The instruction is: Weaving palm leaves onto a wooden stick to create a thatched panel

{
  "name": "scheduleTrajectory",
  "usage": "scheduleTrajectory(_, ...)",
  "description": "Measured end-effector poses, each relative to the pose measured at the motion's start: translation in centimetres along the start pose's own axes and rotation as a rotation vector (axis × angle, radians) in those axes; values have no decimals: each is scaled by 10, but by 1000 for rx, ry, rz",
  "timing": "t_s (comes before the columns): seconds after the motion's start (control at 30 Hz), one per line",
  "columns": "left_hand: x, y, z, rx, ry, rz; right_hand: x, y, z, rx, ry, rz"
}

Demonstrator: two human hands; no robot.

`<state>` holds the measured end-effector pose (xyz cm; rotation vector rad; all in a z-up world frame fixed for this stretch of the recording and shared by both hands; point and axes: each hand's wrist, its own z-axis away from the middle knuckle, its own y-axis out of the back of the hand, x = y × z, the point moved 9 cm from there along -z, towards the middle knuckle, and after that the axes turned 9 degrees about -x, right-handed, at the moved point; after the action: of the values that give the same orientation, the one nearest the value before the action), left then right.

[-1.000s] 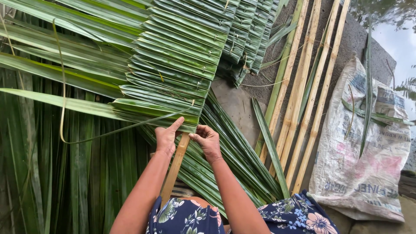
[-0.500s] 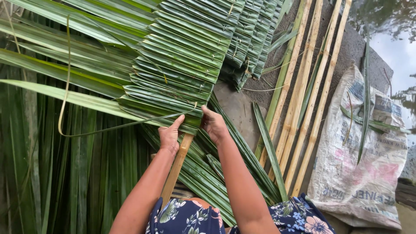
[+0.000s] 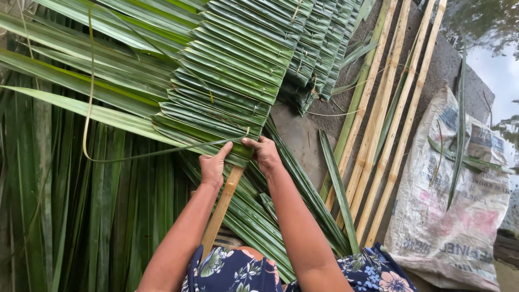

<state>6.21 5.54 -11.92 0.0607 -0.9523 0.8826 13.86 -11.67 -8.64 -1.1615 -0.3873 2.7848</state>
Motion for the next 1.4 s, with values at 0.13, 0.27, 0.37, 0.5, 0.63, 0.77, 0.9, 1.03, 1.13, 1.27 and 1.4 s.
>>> scheduleTrajectory(0.13,13,-9,17,7,41,54,7,-3,-6,69,58,-100)
scheduleTrajectory(0.27,17,-12,25,0,168,154,19,1,-16,91,95,-159)
scheduleTrajectory(0.37,22,-15,17,-26,182,116,23,4,-17,86,106,-183)
scheduleTrajectory(0.5,39,-22,22,-36,193,162,18,-4,-14,95,128,-199)
scheduleTrajectory(0.63,33,-32,33,12,228,341,28,5,-21,107,136,-216)
scheduleTrajectory(0.77,42,-45,42,148,154,202,37,12,-28,126,139,-199)
scheduleTrajectory(0.9,38,-31,27,209,66,176,-3,-15,7,43,107,-10)
scheduleTrajectory(1.03,54,-37,40,207,44,195,-29,-2,34,26,26,-78)
scheduleTrajectory(1.13,23,-28,23,226,64,211,-16,20,8,300,128,-339)
scheduleTrajectory(1.27,-8,-13,-2,207,66,160,-29,-33,7,325,231,-151)
scheduleTrajectory(1.4,45,-33,37,221,90,220,-64,-89,65,117,62,-175)
